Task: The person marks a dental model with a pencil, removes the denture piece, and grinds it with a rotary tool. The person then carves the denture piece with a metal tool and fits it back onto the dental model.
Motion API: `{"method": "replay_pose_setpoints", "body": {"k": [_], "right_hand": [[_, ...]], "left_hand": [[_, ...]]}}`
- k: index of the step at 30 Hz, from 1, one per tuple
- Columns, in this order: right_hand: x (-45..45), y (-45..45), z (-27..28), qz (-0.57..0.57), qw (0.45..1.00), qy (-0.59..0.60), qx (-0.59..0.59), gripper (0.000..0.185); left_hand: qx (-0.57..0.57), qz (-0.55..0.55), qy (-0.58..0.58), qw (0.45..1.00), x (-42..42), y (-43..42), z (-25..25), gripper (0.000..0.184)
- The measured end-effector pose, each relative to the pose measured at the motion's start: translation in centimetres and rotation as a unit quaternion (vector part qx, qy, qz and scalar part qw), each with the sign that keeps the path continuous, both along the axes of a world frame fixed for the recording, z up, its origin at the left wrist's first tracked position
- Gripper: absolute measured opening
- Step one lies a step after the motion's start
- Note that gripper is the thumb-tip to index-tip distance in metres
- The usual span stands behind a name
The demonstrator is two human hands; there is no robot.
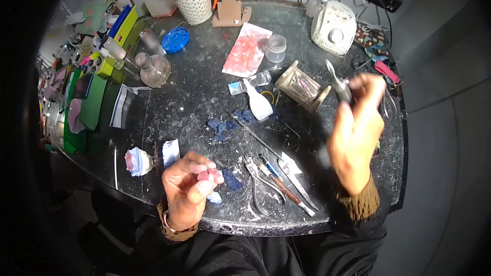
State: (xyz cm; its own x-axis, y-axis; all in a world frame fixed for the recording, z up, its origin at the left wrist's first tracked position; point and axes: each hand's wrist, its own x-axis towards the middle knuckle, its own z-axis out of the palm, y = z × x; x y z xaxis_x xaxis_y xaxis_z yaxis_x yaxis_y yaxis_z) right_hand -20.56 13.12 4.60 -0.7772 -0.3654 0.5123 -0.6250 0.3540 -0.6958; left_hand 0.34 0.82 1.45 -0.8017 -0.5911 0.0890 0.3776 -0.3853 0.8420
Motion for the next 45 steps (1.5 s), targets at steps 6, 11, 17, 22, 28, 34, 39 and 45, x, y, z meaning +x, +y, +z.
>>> {"method": "replay_pose_setpoints", "body": {"k": [6, 11, 17, 22, 28, 34, 39, 45], "right_hand": [[-3.5, -5.3, -2.6, -0.009, 0.957, 0.186, 0.221, 0.021], [-3.3, -5.3, -6.2, 0.029, 0.923, 0.244, 0.296, 0.027], [3.0, -0.2, -1.3, 0.123, 0.921, 0.172, 0.326, 0.011], [7.7, 4.5, -1.3, 0.128, 0.839, 0.014, 0.528, 0.012], [9.5, 5.4, -3.4, 0.019, 0.891, -0.041, 0.452, 0.009], [9.8, 7.2, -1.6, -0.052, 0.949, -0.175, 0.256, 0.015], [10.9, 6.2, -1.2, 0.112, 0.898, -0.229, -0.358, 0.029], [12.6, 2.1, -1.3, 0.178, 0.688, -0.4, -0.579, 0.035]], "left_hand": [[0.094, 0.013, 0.012, 0.995, 0.4, -0.4, 0.3, 0.011], [0.106, 0.026, 0.017, 0.994, 0.9, -1.0, -0.1, 0.011], [0.07, 0.004, 0.05, 0.996, 1.2, -1.1, 0.0, 0.012], [0.06, 0.008, 0.082, 0.995, 1.3, -0.9, -0.1, 0.016], [0.077, 0.022, 0.066, 0.995, 1.2, -0.7, 0.2, 0.019], [0.021, 0.046, 0.048, 0.998, 0.8, -0.2, 0.1, 0.022], [-0.057, 0.048, 0.033, 0.997, 0.9, 0.0, 0.0, 0.023], [-0.093, 0.038, 0.044, 0.994, 0.7, 0.1, -0.1, 0.023]]}}
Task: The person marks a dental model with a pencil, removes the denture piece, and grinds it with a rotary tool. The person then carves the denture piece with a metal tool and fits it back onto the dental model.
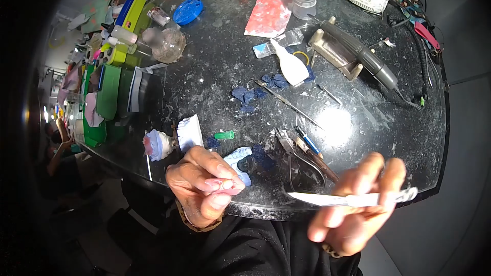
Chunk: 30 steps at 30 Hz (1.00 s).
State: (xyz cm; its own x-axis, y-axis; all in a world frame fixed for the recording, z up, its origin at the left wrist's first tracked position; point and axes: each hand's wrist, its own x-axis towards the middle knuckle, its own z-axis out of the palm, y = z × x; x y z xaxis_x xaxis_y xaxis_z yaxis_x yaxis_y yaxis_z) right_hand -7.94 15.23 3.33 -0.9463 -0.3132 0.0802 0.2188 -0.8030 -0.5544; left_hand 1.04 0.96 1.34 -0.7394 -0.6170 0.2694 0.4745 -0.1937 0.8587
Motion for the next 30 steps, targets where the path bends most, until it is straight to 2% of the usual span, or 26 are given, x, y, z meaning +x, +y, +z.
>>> {"method": "replay_pose_setpoints", "body": {"k": [1, 3, 7, 11, 13, 16, 18, 19, 20, 25, 30], "right_hand": [[0.4, -0.7, 0.1, 0.001, 0.999, 0.014, 0.046, 0.039], [1.1, -1.3, -0.2, -0.007, 0.998, 0.056, 0.026, 0.042], [0.5, -0.3, -2.5, 0.113, 0.972, 0.2, -0.038, 0.024], [0.5, -0.1, -0.9, 0.113, 0.928, 0.303, 0.187, 0.018], [-0.3, -0.4, -2.1, 0.094, 0.896, 0.4, 0.171, 0.024], [-2.6, 1.1, 0.1, 0.281, 0.826, 0.441, 0.21, 0.043], [0.1, -0.3, -0.4, 0.102, 0.889, 0.4, 0.199, 0.009], [-0.3, 0.4, -0.9, 0.144, 0.848, 0.461, 0.219, 0.041], [-0.5, 0.8, -0.6, 0.161, 0.826, 0.482, 0.242, 0.039], [-0.5, 0.5, 0.2, 0.187, 0.822, 0.466, 0.267, 0.038], [-0.6, 0.2, 0.6, 0.109, 0.779, 0.535, 0.307, 0.028]], "left_hand": [[-0.007, -0.003, 0.001, 1.0, 0.0, 0.0, 0.0, 0.023], [-0.027, 0.0, -0.003, 1.0, 0.1, -0.1, -0.1, 0.024], [-0.053, -0.004, -0.015, 0.998, 0.1, -0.2, 0.0, 0.023], [-0.068, -0.006, -0.016, 0.998, 0.1, -0.2, -0.1, 0.023], [-0.076, -0.007, -0.017, 0.997, 0.2, -0.3, -0.3, 0.023], [-0.074, -0.019, -0.012, 0.997, 0.2, -0.4, -0.4, 0.022], [-0.073, -0.012, -0.015, 0.997, 0.2, -0.4, -0.3, 0.02], [-0.072, -0.009, -0.016, 0.997, 0.2, -0.3, -0.2, 0.02], [-0.073, -0.011, -0.018, 0.997, 0.3, -0.3, -0.3, 0.019], [-0.094, -0.014, -0.023, 0.995, 0.4, -0.6, -0.4, 0.019], [-0.106, -0.023, -0.041, 0.993, 0.5, -0.6, -0.3, 0.018]]}}
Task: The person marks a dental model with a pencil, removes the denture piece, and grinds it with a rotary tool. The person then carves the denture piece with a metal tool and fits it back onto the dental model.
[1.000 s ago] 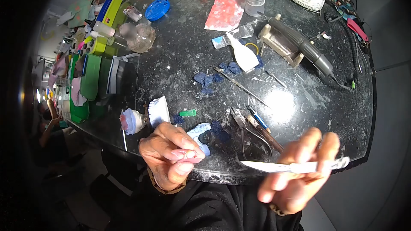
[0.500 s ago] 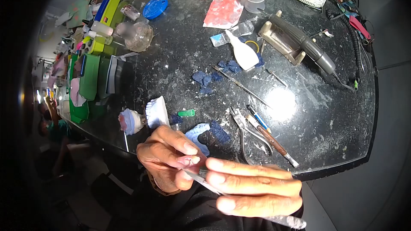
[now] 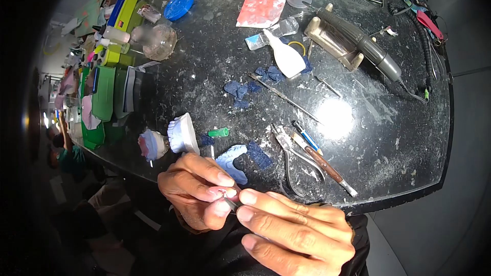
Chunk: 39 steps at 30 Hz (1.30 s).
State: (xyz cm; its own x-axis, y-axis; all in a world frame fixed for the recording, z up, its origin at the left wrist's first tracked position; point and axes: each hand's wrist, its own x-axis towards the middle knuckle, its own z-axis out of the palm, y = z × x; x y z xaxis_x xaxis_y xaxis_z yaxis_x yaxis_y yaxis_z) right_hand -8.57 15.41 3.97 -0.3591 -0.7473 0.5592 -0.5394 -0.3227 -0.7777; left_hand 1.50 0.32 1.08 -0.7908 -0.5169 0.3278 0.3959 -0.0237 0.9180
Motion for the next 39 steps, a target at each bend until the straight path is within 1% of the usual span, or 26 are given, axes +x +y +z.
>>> {"method": "replay_pose_setpoints", "body": {"k": [1, 4, 5, 8, 9, 10, 11, 14, 15, 16, 18, 19, 21, 24, 29, 31, 34, 37, 39], "right_hand": [[-0.2, -0.1, 0.0, -0.009, 0.999, 0.033, -0.007, 0.026], [-0.7, -0.4, 0.3, -0.023, 0.997, 0.076, -0.02, 0.019], [-1.0, -0.7, 0.1, -0.023, 0.993, 0.11, -0.045, 0.018], [-1.5, -0.8, 0.0, -0.02, 0.991, 0.115, -0.066, 0.019], [-1.5, -0.7, 0.0, -0.068, 0.982, 0.166, -0.056, 0.019], [-2.1, -0.6, 0.0, -0.065, 0.982, 0.17, -0.04, 0.02], [-3.0, -0.1, 0.3, -0.03, 0.984, 0.174, -0.036, 0.021], [-3.7, 1.3, 0.1, 0.025, 0.991, 0.123, -0.038, 0.02], [-3.9, 1.6, -0.1, 0.045, 0.995, 0.081, -0.043, 0.021], [-4.0, 1.7, -0.4, 0.065, 0.996, 0.04, -0.046, 0.022], [-3.3, 1.3, -1.5, 0.086, 0.99, -0.044, -0.101, 0.028], [-2.9, 1.1, -1.3, 0.093, 0.99, -0.053, -0.091, 0.028], [-2.2, 0.8, -0.9, 0.089, 0.994, -0.034, -0.061, 0.03], [-1.3, 0.6, -0.5, 0.066, 0.997, -0.016, -0.031, 0.036], [-0.6, 0.6, -0.5, 0.023, 1.0, 0.002, -0.019, 0.041], [-0.7, 0.5, -0.7, 0.018, 0.999, 0.017, -0.032, 0.04], [-0.7, 0.6, -1.0, 0.02, 0.999, 0.006, -0.049, 0.038], [-0.8, 0.4, -1.4, 0.033, 0.996, -0.031, -0.073, 0.035], [-0.8, 0.4, -1.3, 0.041, 0.987, -0.133, -0.085, 0.025]], "left_hand": [[-0.003, -0.004, -0.004, 1.0, 0.0, 0.0, 0.0, 0.018], [0.007, -0.007, -0.024, 1.0, -0.1, 0.2, 0.4, 0.02], [0.007, -0.02, -0.024, 0.999, -0.2, 0.1, 0.4, 0.019], [0.022, -0.072, -0.016, 0.997, -0.4, -0.4, 0.3, 0.017], [0.036, -0.1, -0.01, 0.994, -0.5, -0.5, 0.3, 0.015], [0.05, -0.129, -0.003, 0.99, -0.5, -0.6, 0.3, 0.014], [0.041, -0.127, -0.015, 0.991, -0.4, -0.6, 0.3, 0.014], [0.099, -0.128, -0.015, 0.987, -0.4, -0.4, -0.1, 0.014], [0.095, -0.123, -0.025, 0.988, -0.3, -0.4, 0.0, 0.015], [0.118, -0.105, -0.033, 0.987, -0.3, -0.2, 0.3, 0.014], [0.163, -0.071, -0.05, 0.983, -0.4, 0.1, 0.7, 0.014], [0.147, -0.073, -0.041, 0.986, -0.4, 0.0, 0.6, 0.014], [0.116, -0.081, -0.025, 0.99, -0.6, -0.1, 0.5, 0.015], [0.019, -0.077, -0.015, 0.997, -0.5, -0.5, 0.3, 0.016], [0.003, -0.064, -0.023, 0.998, -0.3, -0.4, 0.4, 0.016], [0.004, -0.069, -0.02, 0.997, -0.3, -0.4, 0.3, 0.016], [0.033, -0.092, -0.029, 0.995, -0.4, -0.4, 0.3, 0.017], [0.124, -0.125, -0.026, 0.984, -0.5, -0.3, 0.3, 0.017], [0.195, -0.143, -0.023, 0.97, -0.6, -0.1, 0.2, 0.017]]}}
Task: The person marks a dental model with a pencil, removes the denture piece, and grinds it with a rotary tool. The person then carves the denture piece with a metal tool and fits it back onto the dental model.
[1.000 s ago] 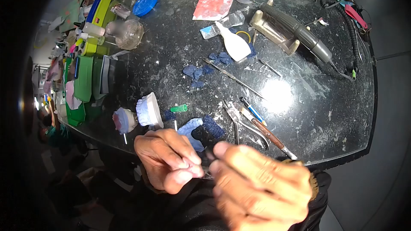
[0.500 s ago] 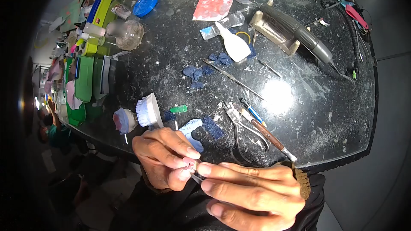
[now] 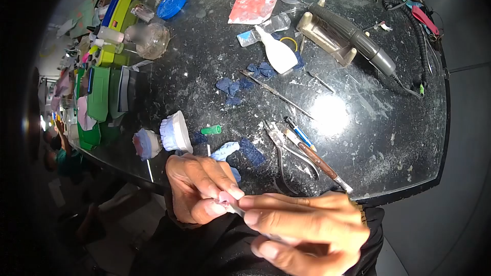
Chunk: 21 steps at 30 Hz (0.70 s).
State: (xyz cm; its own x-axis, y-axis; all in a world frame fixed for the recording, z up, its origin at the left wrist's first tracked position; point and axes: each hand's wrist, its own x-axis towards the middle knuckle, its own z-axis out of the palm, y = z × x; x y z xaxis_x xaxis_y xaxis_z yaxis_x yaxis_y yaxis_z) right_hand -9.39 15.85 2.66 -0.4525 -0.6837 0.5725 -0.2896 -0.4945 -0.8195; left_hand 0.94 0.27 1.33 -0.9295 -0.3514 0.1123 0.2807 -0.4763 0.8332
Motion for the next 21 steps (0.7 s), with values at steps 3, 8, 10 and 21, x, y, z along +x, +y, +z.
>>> {"method": "replay_pose_setpoints", "body": {"k": [3, 8, 10, 21], "right_hand": [[-0.4, -0.4, -0.6, 0.029, 0.985, -0.158, -0.069, 0.022], [0.2, -0.3, -0.2, 0.024, 0.944, -0.319, -0.076, 0.024], [-0.1, -0.2, 0.0, 0.031, 0.942, -0.328, -0.056, 0.028], [-0.2, 0.1, 0.0, 0.008, 0.96, -0.279, -0.012, 0.023]], "left_hand": [[0.065, -0.018, 0.013, 0.998, 0.0, 0.2, -0.1, 0.017], [0.106, -0.038, 0.016, 0.993, 0.2, 0.3, -0.2, 0.017], [0.094, -0.047, 0.006, 0.994, 0.2, 0.1, 0.0, 0.018], [0.048, -0.035, 0.001, 0.998, 0.1, 0.2, -0.4, 0.016]]}}
